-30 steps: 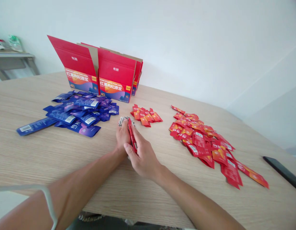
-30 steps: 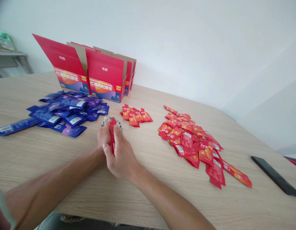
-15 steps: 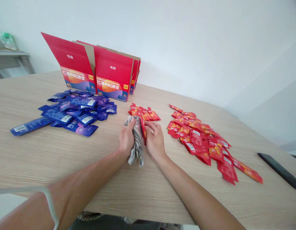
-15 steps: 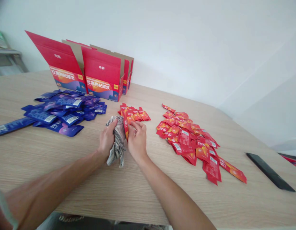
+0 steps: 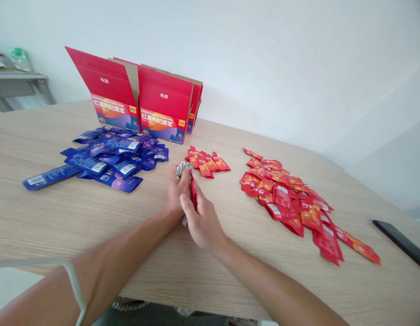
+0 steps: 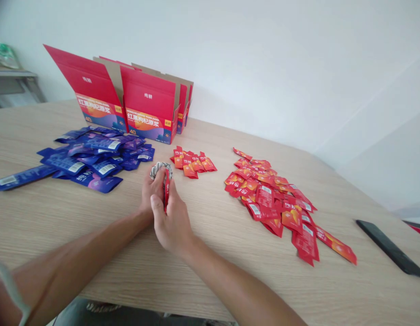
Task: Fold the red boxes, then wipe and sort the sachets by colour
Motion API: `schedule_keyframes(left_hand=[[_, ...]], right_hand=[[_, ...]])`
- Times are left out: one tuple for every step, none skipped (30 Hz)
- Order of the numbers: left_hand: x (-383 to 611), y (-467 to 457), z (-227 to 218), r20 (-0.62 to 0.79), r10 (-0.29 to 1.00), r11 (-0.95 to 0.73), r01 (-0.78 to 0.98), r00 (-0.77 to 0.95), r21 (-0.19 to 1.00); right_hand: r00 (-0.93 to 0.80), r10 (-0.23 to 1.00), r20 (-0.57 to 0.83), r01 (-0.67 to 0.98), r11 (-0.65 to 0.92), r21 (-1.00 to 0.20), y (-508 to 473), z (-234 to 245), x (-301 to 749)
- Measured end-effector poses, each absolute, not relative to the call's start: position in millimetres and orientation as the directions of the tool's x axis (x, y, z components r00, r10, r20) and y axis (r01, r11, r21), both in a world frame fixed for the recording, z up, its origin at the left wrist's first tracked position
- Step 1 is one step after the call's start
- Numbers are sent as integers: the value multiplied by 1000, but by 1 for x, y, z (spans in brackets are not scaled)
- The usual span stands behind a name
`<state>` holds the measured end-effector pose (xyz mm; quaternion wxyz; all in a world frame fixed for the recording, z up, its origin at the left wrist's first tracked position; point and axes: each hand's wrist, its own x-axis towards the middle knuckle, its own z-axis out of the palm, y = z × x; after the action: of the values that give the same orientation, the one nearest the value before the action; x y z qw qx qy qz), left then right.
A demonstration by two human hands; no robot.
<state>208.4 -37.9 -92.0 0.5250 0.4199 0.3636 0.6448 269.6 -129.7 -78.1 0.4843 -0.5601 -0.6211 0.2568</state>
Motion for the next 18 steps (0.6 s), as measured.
schedule_keyframes(left_hand=[[208,-35,-91,173,978,-204,-349,-118,915],[207,-33,-90,178,974,-215,-327,-140,920],[207,-31,-89,178,971,-220,-309,-158,925],[208,-28,-88,174,969,-222,-305,-176,926],[209,-27,-88,169,968,-222,-314,-187,923],[210,-25,-88,165,968,-221,-330,-191,917],[211,-24,-89,162,970,-218,-350,-183,911],[213,-22,-91,162,973,-214,-368,-166,905],[215,-21,-93,164,976,-207,-380,-145,901],[217,-20,-96,168,978,-202,-381,-121,902],[218,-20,-98,175,979,-202,-368,-103,908],[219,-19,-100,185,978,-206,-347,-94,915],[219,-19,-101,196,977,-214,-321,-89,922],[219,-19,-102,205,975,-222,-298,-86,928],[218,-18,-102,215,973,-228,-281,-79,932],[217,-18,-102,224,972,-235,-271,-71,933],[216,-18,-101,231,971,-240,-267,-64,933],[214,-18,-100,238,969,-245,-260,-59,934]], right_hand=[[83,951,299,463,229,-856,-130,-77,272],[63,956,288,475,225,-851,-131,-76,275],[38,960,279,487,226,-844,-130,-75,280],[20,962,271,499,225,-837,-128,-73,287],[20,963,268,511,220,-831,-125,-71,295],[44,963,267,519,206,-829,-120,-68,305],[92,960,266,521,181,-834,-113,-65,315],[160,952,260,511,146,-847,-103,-63,325],[240,939,246,490,102,-866,-91,-60,336],[318,920,228,462,59,-885,-78,-57,345],[390,898,205,434,17,-901,-62,-55,354],[452,873,186,419,-23,-908,-46,-53,361],[488,854,178,414,-48,-909,-29,-52,367],[511,842,174,414,-63,-908,-13,-52,372],[523,835,174,419,-74,-905,2,-52,374],[526,832,174,424,-79,-902,15,-53,376],[527,832,175,428,-82,-900,26,-55,377],[522,835,175,430,-81,-899,36,-58,377]])
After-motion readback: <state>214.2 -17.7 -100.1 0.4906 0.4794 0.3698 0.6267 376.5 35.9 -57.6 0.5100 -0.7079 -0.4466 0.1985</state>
